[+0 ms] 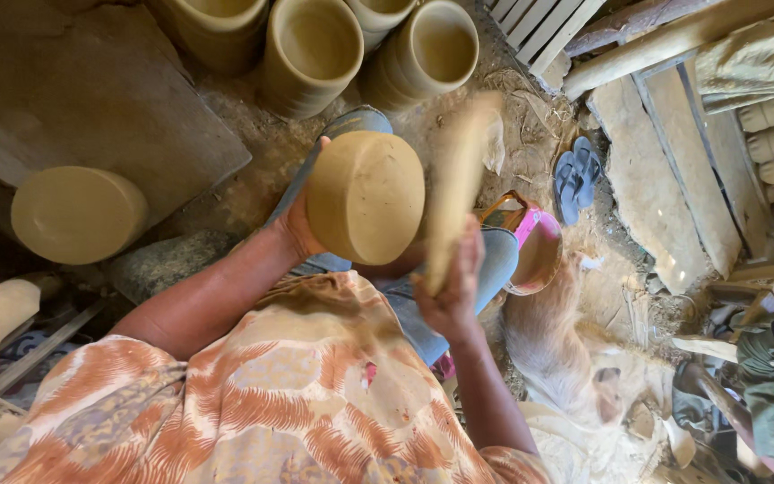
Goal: The person finishes a clay pot by hand using a wooden paddle to beat the exterior and then smoothing the rim and walls by hand.
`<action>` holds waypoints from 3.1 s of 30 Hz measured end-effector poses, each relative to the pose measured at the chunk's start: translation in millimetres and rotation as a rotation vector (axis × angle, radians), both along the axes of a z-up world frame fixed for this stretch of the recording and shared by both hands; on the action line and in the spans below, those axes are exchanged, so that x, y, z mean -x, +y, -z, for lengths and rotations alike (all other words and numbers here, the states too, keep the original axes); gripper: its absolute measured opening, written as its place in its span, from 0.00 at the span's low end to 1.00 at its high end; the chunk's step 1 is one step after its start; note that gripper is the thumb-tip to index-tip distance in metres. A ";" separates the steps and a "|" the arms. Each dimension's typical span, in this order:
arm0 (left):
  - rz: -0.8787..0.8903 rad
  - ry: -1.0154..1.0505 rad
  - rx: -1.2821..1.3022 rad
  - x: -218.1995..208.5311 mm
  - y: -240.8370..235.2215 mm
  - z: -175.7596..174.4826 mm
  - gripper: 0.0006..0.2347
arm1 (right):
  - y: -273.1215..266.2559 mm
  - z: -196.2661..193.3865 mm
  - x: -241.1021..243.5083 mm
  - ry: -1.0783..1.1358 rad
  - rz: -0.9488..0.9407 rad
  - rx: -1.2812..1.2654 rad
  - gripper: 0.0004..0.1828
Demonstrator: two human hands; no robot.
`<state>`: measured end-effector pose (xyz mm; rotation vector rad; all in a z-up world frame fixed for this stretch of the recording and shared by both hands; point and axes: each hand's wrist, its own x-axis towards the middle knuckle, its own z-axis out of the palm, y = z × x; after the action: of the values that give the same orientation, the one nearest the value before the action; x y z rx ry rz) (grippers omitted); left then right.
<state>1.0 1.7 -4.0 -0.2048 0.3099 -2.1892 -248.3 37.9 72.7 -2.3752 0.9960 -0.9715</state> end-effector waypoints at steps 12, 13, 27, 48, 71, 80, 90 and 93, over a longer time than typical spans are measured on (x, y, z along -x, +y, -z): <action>-0.020 -0.193 0.042 -3.3 -11.1 0.1 0.36 | -5.8 -21.6 -1.9 0.304 -0.064 -0.157 0.54; 0.010 -0.178 0.062 -6.0 -12.1 1.8 0.37 | -11.9 -22.7 2.0 0.301 -0.061 -0.157 0.54; 0.041 -0.135 0.021 -11.5 19.8 -0.5 0.36 | -23.7 -10.4 9.2 0.384 -0.066 -0.173 0.59; -0.090 -0.330 -0.021 -28.0 14.7 16.5 0.33 | 1.7 -37.0 -13.0 0.277 -0.168 -0.015 0.42; -0.183 -0.388 -0.038 -15.9 20.4 19.9 0.30 | -7.8 -37.7 -9.9 0.353 -0.008 -0.101 0.49; -0.114 -0.321 -0.072 -18.2 11.9 -0.5 0.31 | -28.0 -38.1 3.0 0.398 0.089 -0.120 0.52; -0.052 -0.221 -0.061 -12.9 5.0 -4.7 0.33 | -24.6 -42.4 2.3 0.327 0.091 -0.094 0.54; -0.032 -0.176 -0.061 -8.5 2.9 -6.5 0.34 | -29.0 -34.8 0.1 0.448 0.052 -0.242 0.54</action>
<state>9.5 4.5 2.4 0.0168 0.2714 -2.1457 -248.4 8.8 107.5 -2.4129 1.2566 -0.3067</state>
